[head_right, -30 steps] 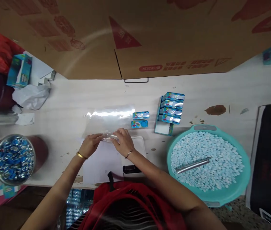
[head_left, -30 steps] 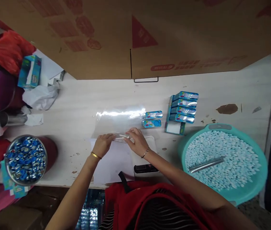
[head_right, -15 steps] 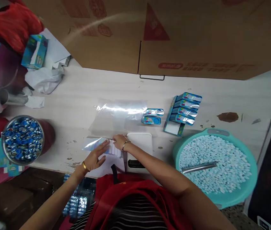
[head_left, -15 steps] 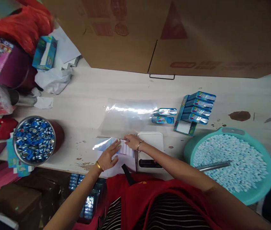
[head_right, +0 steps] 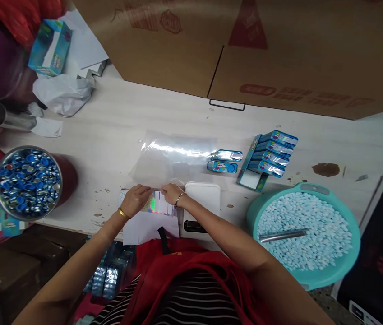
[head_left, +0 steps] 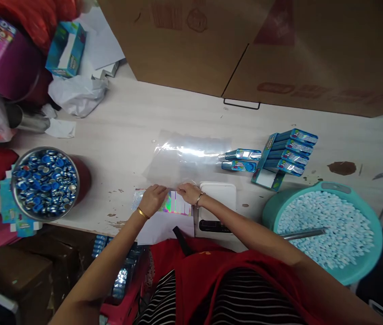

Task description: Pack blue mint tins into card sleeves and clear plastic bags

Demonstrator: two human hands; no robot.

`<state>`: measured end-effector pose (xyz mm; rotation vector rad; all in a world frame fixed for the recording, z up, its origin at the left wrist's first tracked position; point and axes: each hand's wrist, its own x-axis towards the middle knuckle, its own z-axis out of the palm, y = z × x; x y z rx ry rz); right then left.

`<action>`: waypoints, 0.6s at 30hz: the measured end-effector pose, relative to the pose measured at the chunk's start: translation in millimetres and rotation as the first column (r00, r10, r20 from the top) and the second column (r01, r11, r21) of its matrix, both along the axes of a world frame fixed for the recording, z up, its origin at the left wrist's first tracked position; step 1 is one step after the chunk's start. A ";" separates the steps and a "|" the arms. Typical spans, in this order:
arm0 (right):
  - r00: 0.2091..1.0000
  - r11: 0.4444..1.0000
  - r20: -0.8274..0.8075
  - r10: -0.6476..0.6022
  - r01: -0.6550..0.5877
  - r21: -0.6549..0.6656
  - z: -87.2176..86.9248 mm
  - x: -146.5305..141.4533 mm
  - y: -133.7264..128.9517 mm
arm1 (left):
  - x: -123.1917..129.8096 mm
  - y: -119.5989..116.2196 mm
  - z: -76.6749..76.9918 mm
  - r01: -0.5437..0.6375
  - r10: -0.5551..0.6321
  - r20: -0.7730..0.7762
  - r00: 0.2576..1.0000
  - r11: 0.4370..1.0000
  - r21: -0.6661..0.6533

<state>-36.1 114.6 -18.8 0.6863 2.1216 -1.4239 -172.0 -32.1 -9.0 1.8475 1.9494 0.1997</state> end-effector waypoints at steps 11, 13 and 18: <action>0.998 0.998 -0.054 -0.038 0.041 0.057 -11.0 -0.9 -8.2 | 39.4 -30.5 41.5 -0.354 0.301 0.297 0.906 0.924 0.145; 0.995 0.995 -0.088 -0.055 0.062 0.077 -7.3 -1.1 -9.4 | 49.7 -30.0 65.9 -0.580 0.480 0.448 0.754 0.807 0.110; 0.889 0.949 -0.356 -0.288 0.314 0.018 22.0 19.6 -6.2 | 68.3 4.6 102.9 -0.950 0.653 0.758 0.008 0.241 -0.198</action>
